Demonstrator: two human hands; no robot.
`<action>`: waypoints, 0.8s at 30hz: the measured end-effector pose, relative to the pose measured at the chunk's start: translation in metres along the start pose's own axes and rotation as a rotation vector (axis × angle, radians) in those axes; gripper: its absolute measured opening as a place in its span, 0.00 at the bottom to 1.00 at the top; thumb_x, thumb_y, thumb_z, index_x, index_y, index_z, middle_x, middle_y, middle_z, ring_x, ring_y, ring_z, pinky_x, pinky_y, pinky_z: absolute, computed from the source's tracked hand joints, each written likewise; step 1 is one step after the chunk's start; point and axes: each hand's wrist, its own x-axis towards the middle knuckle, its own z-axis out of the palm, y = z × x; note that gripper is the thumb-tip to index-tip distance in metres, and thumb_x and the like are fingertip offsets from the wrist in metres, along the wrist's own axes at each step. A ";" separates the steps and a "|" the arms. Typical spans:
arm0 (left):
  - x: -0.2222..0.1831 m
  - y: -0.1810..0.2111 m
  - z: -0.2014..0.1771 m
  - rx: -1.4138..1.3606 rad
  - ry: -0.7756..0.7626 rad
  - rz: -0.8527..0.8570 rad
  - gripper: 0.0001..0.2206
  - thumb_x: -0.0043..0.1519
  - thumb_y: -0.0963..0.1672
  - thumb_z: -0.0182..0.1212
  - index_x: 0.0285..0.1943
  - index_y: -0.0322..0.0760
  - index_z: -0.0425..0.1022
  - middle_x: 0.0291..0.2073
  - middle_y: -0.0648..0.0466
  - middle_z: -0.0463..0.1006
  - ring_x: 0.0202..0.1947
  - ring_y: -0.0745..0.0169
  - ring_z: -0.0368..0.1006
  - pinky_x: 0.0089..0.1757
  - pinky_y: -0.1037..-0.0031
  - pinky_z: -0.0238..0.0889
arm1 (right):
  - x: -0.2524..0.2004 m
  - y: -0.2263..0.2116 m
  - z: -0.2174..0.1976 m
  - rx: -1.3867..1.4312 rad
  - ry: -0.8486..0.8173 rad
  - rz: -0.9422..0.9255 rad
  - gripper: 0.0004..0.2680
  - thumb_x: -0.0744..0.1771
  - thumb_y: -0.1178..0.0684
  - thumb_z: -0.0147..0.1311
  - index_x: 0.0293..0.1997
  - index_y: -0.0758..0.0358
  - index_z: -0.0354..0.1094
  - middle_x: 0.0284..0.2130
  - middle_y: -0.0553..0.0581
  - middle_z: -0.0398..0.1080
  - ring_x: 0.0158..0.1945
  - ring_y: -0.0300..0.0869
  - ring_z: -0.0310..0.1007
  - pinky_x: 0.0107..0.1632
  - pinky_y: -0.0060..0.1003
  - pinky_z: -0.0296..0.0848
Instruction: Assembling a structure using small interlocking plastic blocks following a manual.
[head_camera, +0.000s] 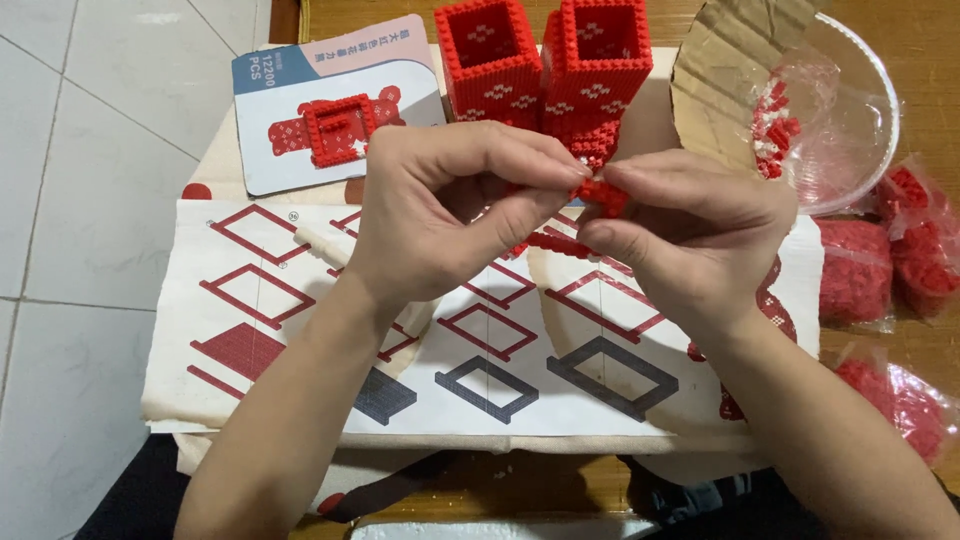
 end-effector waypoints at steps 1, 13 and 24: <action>0.000 0.001 0.001 0.010 0.016 -0.019 0.05 0.64 0.34 0.63 0.46 0.29 0.79 0.45 0.40 0.82 0.46 0.55 0.82 0.46 0.77 0.82 | 0.000 0.000 0.000 -0.036 0.001 -0.032 0.15 0.62 0.64 0.71 0.51 0.68 0.72 0.46 0.69 0.77 0.48 0.49 0.81 0.50 0.34 0.83; 0.001 0.008 0.005 -0.036 -0.005 0.040 0.07 0.62 0.34 0.69 0.47 0.26 0.78 0.45 0.38 0.83 0.49 0.51 0.83 0.52 0.72 0.82 | 0.001 -0.010 0.000 0.082 0.002 -0.094 0.14 0.65 0.65 0.66 0.54 0.65 0.70 0.45 0.66 0.77 0.40 0.48 0.84 0.41 0.33 0.86; 0.001 0.013 0.001 -0.029 -0.059 0.067 0.07 0.61 0.33 0.69 0.46 0.26 0.79 0.44 0.39 0.83 0.50 0.48 0.83 0.54 0.69 0.83 | -0.003 -0.013 -0.003 0.161 -0.059 -0.113 0.14 0.66 0.61 0.63 0.58 0.61 0.69 0.34 0.65 0.75 0.29 0.44 0.77 0.33 0.33 0.77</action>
